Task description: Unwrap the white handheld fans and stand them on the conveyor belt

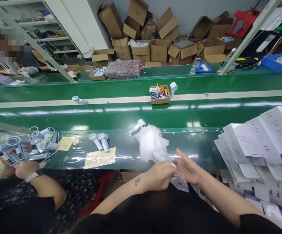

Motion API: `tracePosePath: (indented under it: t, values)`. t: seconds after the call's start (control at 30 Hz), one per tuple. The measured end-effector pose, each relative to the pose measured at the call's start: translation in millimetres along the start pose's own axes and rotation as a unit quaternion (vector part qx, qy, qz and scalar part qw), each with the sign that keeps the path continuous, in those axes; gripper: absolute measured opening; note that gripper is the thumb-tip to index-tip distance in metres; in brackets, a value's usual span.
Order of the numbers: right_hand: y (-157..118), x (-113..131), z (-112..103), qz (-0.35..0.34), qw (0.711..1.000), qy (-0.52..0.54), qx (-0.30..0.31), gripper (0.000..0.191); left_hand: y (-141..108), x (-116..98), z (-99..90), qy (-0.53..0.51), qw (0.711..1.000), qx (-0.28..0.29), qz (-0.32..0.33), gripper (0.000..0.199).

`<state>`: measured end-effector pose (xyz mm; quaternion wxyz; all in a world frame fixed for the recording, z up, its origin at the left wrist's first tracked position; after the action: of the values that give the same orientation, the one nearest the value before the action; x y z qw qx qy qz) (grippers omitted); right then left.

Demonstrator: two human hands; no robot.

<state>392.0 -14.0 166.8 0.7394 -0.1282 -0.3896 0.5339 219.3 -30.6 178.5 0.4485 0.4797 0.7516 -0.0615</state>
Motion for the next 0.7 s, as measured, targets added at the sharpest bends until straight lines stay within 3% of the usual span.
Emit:
tracePosePath:
  t: [0.03, 0.07, 0.13, 0.17, 0.2, 0.27, 0.33, 0.4, 0.47, 0.53, 0.57, 0.63, 0.67, 0.7]
  values:
    - [11.7, -2.0, -3.2, 0.015, 1.000, 0.014, 0.015, 0.032, 4.6, 10.6, -1.3, -0.001, 0.999, 0.035, 0.010, 0.016]
    - [22.2, -2.3, -8.2, 0.008, 1.000, 0.011, 0.009, 0.027, 6.1, 25.7, -6.1, -0.008, 0.999, 0.042, -0.029, 0.016]
    - [38.3, 2.8, -25.2, -0.048, 0.997, -0.039, -0.051, 0.026, -1.0, 66.9, -27.2, -0.019, 0.978, -0.005, -0.208, 0.016]
    - [44.4, 7.7, -38.0, -0.087, 0.988, -0.080, -0.099, 0.036, -9.1, 91.4, -42.2, -0.011, 0.940, -0.049, -0.337, 0.018]
    - [49.9, 12.8, -53.7, -0.123, 0.972, -0.126, -0.157, 0.048, -18.1, 115.9, -58.1, 0.002, 0.911, -0.071, -0.406, 0.023]
    - [61.0, 20.4, -91.5, -0.172, 0.916, -0.225, -0.286, 0.061, -35.7, 163.6, -86.7, 0.021, 0.873, -0.084, -0.481, 0.032]
    - [74.2, 19.7, -131.2, -0.173, 0.855, -0.315, -0.374, 0.063, -50.8, 204.9, -103.6, 0.034, 0.840, -0.077, -0.536, 0.036]
    - [87.3, 11.1, -163.7, -0.159, 0.823, -0.371, -0.399, 0.065, -63.1, 235.5, -106.4, 0.041, 0.807, -0.062, -0.586, 0.034]
    - [95.3, 0.3, -182.4, -0.155, 0.810, -0.406, -0.394, 0.067, -73.3, 254.2, -100.0, 0.039, 0.788, -0.040, -0.613, 0.031]
    - [94.8, -6.0, -185.0, -0.147, 0.780, -0.455, -0.405, 0.065, -81.9, 262.9, -91.9, 0.024, 0.784, -0.020, -0.620, 0.030]
    - [91.5, -6.1, -180.6, -0.145, 0.752, -0.484, -0.424, 0.063, -85.6, 264.4, -88.8, 0.013, 0.784, -0.015, -0.621, 0.029]
    - [81.8, -0.4, -161.9, -0.172, 0.681, -0.539, -0.465, 0.056, -91.1, 263.5, -85.5, -0.015, 0.783, -0.025, -0.622, 0.028]
    - [77.5, 4.5, -148.5, -0.202, 0.661, -0.551, -0.467, 0.053, -92.7, 261.3, -84.9, -0.031, 0.782, -0.040, -0.621, 0.027]
    - [75.3, 9.8, -133.2, -0.235, 0.664, -0.549, -0.449, 0.049, -93.5, 258.0, -84.3, -0.047, 0.781, -0.062, -0.620, 0.025]
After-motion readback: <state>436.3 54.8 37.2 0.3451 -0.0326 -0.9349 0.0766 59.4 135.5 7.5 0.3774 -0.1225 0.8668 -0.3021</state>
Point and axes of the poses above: each hand's wrist, its own y-axis towards the middle knuckle, its own z-axis out of the palm, x = y × z, the point moved 1 cm from there along y, towards the middle knuckle, and after that the axes turned 15 degrees about x, right-handed, at the moved point
